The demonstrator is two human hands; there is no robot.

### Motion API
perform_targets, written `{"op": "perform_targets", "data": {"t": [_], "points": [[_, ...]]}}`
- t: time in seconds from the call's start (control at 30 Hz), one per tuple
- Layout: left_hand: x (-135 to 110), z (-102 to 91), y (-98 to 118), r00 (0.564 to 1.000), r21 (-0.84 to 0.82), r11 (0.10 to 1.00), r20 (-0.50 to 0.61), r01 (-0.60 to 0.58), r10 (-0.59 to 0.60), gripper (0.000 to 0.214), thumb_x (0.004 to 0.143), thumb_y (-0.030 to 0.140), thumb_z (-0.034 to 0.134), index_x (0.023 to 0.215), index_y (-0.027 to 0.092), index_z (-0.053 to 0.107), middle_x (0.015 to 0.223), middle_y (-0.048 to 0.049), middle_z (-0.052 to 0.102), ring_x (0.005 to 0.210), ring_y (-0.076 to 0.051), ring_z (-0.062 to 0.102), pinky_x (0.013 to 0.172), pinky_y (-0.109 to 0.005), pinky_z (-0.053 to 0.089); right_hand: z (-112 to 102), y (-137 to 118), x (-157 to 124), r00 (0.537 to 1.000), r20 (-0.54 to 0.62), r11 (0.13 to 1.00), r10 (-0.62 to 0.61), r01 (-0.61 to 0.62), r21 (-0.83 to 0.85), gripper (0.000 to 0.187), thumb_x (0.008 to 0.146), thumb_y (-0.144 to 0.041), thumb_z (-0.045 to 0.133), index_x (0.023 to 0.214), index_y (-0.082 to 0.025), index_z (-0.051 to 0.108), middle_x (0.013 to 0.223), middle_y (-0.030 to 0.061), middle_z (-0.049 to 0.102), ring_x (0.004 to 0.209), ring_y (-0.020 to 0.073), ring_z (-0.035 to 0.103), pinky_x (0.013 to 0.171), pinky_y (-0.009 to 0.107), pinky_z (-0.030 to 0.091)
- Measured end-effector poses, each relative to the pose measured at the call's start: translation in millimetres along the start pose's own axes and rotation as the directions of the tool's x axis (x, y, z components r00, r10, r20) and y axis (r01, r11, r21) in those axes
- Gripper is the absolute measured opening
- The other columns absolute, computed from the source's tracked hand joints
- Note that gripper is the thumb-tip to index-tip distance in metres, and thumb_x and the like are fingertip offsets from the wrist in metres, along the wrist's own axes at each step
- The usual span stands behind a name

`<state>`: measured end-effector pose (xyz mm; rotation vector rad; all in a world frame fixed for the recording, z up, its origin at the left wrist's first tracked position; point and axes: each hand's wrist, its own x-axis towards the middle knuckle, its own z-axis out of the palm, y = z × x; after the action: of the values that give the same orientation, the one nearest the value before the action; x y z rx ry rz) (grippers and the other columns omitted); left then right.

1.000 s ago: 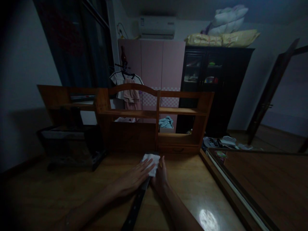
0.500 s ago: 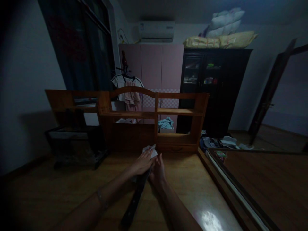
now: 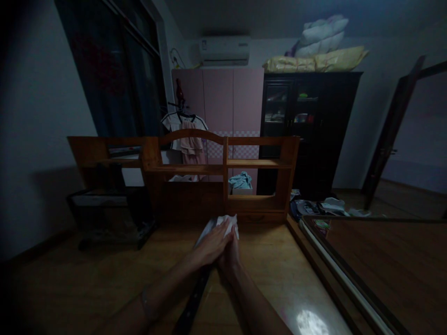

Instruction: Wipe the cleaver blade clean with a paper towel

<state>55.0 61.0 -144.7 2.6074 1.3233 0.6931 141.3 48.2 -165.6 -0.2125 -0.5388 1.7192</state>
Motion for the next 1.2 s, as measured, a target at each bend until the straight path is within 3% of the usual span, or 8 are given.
{"op": "perform_targets", "data": {"t": [0.13,0.33,0.63,0.97,1.1,1.2], "points": [[3.4,-3.9,-15.9,0.996,0.011,0.998,-0.059,0.064,-0.063,0.068,0.098,0.055,0.015,0.146,0.01,0.028,0.153,-0.0127,0.022,0.142,-0.022,0.017,0.117,-0.043,0.018,14.1,-5.7,-8.1,0.999,0.036,0.999,0.032,-0.034,0.035,0.04,0.084,-0.05,0.057,0.108,-0.019,0.066,0.11,0.0081,0.069,0.119,0.0234,0.055,0.097,0.04,0.046],[-14.7,-6.9,-40.9,0.986,-0.04,0.995,-0.134,0.091,-0.095,0.062,0.098,0.053,0.021,0.146,0.014,0.03,0.153,-0.0084,0.024,0.142,-0.019,0.018,0.118,-0.041,0.019,19.9,-9.6,-11.7,0.998,0.032,0.998,0.054,-0.055,0.044,0.037,0.089,-0.048,0.052,0.112,-0.022,0.063,0.116,0.0063,0.067,0.114,0.0233,0.058,0.094,0.04,0.048],[-34.7,-4.6,-41.1,0.967,-0.106,0.99,-0.231,0.089,-0.111,0.054,0.1,0.047,0.023,0.143,0.018,0.037,0.151,-0.0046,0.03,0.141,-0.016,0.022,0.117,-0.039,0.021,15.1,-7.7,-9.8,0.995,0.028,0.996,0.093,-0.093,0.001,0.044,0.088,-0.053,0.053,0.118,-0.022,0.06,0.114,0.0074,0.068,0.109,0.0252,0.061,0.09,0.043,0.049],[-39.0,-12.9,-28.1,0.987,-0.045,0.992,-0.114,-0.12,0.114,0.048,0.1,0.042,0.025,0.145,0.026,0.034,0.151,-0.0013,0.029,0.14,-0.016,0.025,0.117,-0.04,0.024,12.5,-7.8,-7.4,0.997,-0.016,0.997,0.078,-0.078,0.018,0.039,0.089,-0.048,0.051,0.108,-0.018,0.066,0.113,0.0086,0.068,0.115,0.0243,0.057,0.097,0.042,0.046],[-40.8,-29.0,-24.4,0.984,-0.049,0.983,0.009,-0.179,0.179,0.047,0.1,0.044,0.026,0.143,0.027,0.037,0.148,-0.0009,0.034,0.138,-0.016,0.03,0.116,-0.039,0.026,11.1,-9.6,-11.5,0.988,-0.085,0.99,0.125,-0.119,0.074,0.039,0.089,-0.047,0.052,0.102,-0.014,0.067,0.105,0.0098,0.07,0.111,0.0252,0.06,0.096,0.041,0.047],[-44.6,-45.8,-32.4,0.96,-0.036,0.967,0.115,-0.254,0.256,0.047,0.099,0.046,0.03,0.142,0.028,0.039,0.148,-0.0005,0.035,0.137,-0.017,0.032,0.116,-0.038,0.027,11.7,-10.5,-13.3,0.986,-0.054,0.985,0.156,-0.151,0.084,0.041,0.088,-0.049,0.052,0.098,-0.012,0.067,0.101,0.0112,0.071,0.107,0.0265,0.062,0.095,0.043,0.047]]}}
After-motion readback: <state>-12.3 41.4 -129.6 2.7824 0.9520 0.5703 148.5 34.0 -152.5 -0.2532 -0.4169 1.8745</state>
